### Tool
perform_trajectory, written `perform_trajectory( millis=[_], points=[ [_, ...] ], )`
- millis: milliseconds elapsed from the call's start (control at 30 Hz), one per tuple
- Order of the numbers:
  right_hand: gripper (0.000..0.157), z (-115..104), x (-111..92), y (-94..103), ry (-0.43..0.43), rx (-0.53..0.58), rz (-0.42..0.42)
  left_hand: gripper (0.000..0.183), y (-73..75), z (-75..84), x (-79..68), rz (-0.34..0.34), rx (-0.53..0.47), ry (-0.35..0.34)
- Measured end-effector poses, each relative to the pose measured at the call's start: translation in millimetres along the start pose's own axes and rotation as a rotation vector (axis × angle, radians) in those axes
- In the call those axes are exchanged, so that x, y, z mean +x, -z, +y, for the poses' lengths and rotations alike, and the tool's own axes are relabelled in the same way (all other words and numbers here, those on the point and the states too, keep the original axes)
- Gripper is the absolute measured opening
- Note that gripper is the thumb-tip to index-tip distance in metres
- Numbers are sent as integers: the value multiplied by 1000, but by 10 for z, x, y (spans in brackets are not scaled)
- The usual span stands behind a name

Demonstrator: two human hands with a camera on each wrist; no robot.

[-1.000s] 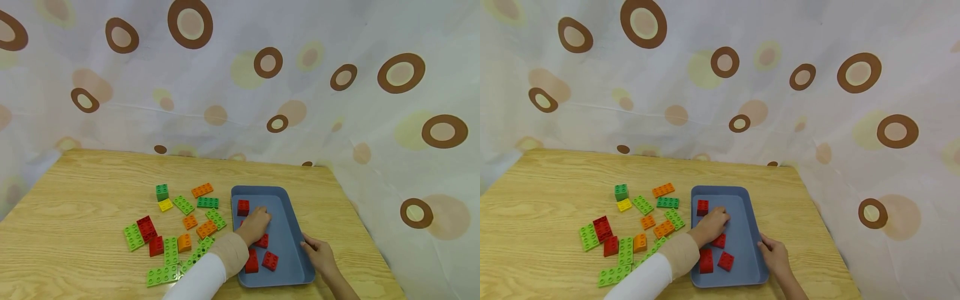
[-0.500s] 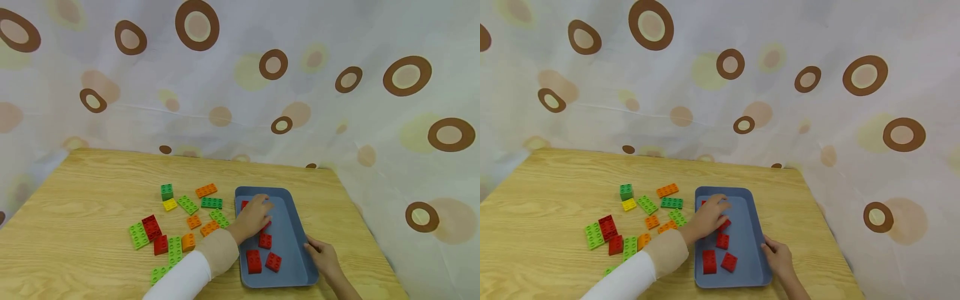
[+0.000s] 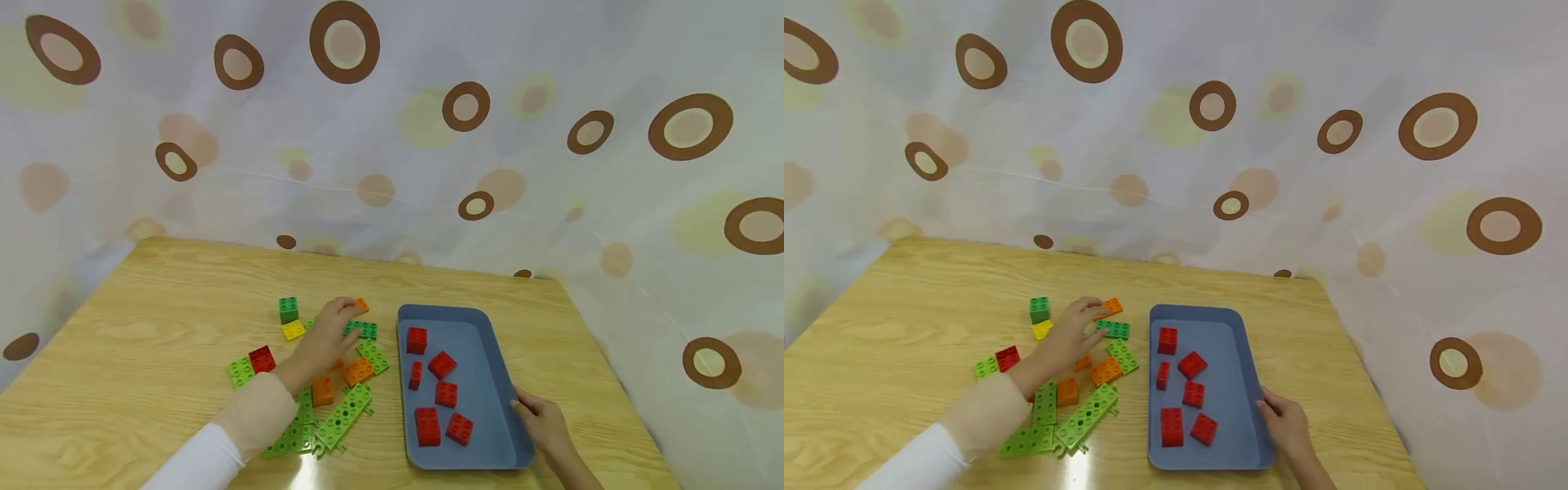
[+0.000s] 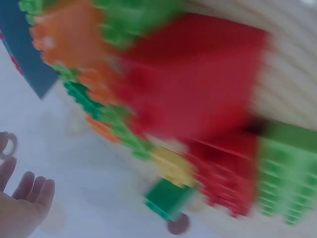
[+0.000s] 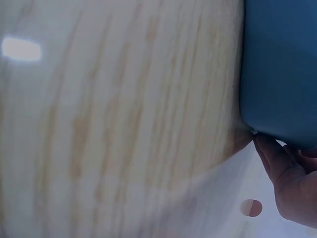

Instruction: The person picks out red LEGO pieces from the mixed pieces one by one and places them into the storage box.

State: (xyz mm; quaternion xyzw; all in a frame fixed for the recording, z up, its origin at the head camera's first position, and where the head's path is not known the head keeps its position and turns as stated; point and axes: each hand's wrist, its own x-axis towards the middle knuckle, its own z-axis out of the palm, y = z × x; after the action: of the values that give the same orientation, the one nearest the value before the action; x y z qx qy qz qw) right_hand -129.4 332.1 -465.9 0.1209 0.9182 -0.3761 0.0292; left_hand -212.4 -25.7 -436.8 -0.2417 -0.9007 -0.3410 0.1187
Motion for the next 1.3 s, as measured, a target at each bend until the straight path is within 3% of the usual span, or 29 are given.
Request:
perform_trajectory(
  millis=[267,467,633,767,1300],
  points=[
    [40,43,-22,28,-24,23,-11,32,333,-524,-393,17,83,70],
    [39,71,-23,24,-6,20,13,35,492,-715,-637,-112,101,79],
    [39,54,-12,44,-1,19,10,39,526,-791,-761,-218,76,89],
    [39,42,7,42,1,36,-1,40,532,-813,-811,-251,73,82],
    [40,17,6,2,3,67,-17,33,550,-840,-877,-252,118,63]
  ],
)
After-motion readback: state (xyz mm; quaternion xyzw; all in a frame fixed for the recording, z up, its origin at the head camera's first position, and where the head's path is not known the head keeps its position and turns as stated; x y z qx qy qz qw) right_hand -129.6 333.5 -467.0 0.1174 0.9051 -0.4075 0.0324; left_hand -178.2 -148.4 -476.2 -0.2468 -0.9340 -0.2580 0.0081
